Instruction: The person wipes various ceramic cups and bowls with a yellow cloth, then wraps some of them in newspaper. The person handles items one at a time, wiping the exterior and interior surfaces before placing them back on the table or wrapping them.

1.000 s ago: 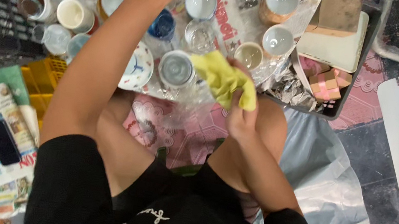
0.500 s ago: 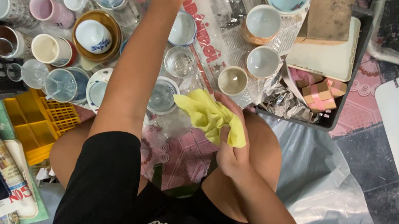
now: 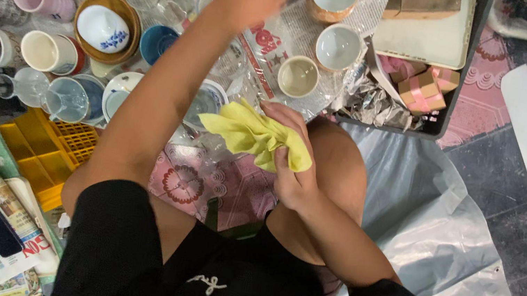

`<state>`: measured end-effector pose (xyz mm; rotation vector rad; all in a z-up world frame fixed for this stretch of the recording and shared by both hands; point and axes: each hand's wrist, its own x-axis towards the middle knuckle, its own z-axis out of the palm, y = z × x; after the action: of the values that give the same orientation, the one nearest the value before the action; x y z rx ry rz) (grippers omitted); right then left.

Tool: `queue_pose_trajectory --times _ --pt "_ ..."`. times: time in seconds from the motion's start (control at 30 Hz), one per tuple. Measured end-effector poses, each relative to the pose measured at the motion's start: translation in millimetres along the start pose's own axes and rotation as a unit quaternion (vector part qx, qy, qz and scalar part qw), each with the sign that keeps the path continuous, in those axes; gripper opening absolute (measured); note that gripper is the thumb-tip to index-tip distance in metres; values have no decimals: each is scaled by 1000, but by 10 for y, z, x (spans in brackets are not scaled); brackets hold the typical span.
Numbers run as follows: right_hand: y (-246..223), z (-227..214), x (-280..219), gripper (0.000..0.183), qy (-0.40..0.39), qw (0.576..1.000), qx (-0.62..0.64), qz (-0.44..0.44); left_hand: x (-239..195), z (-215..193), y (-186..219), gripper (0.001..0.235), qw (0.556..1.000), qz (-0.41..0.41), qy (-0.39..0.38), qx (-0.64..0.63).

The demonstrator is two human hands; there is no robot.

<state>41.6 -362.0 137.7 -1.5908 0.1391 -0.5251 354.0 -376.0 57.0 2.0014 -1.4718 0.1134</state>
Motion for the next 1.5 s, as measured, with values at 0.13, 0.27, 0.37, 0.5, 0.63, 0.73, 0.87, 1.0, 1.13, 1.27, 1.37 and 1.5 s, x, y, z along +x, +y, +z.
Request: queue_pose_trajectory --times 0.13,0.27,0.37,0.5,0.63,0.73,0.87,1.0,1.13,1.27,1.37,1.5 --pt "31 29 -12 58 -6 995 95 -18 -323 -299 902 70 993 18 -111 -20" --pt "109 96 -58 56 12 984 173 -36 -782 98 1085 70 979 -43 -149 133" --pt "251 116 -118 54 32 981 190 27 -1030 436 944 69 985 -48 -123 110" --pt "657 149 -214 46 72 978 194 38 -1084 622 761 82 998 10 -44 49" --pt "1162 25 -393 47 204 945 252 38 -1176 238 1019 76 997 47 -56 10" --pt "1170 -10 -431 47 297 882 366 -11 -1474 -397 1565 99 991 14 -49 -122" --pt "748 42 -277 42 367 872 316 -68 -2065 -930 2131 87 941 -202 -62 -264" --pt "141 31 -577 33 140 967 -61 -204 -2902 -1159 2317 84 905 -204 29 -372" --pt "-227 155 -940 41 -204 945 -162 -196 -3527 -1153 2394 96 802 -256 84 -534" --pt "-418 352 -1504 54 -291 910 -240 -174 -3730 -1182 2430 99 823 -215 10 -526" --pt "-425 194 -1726 63 -351 888 -219 -199 -3740 -1101 2519 102 765 -238 -10 -598" --pt "-453 182 -1971 68 -329 893 -192 -241 -3777 -867 2527 77 648 -332 -12 -686"
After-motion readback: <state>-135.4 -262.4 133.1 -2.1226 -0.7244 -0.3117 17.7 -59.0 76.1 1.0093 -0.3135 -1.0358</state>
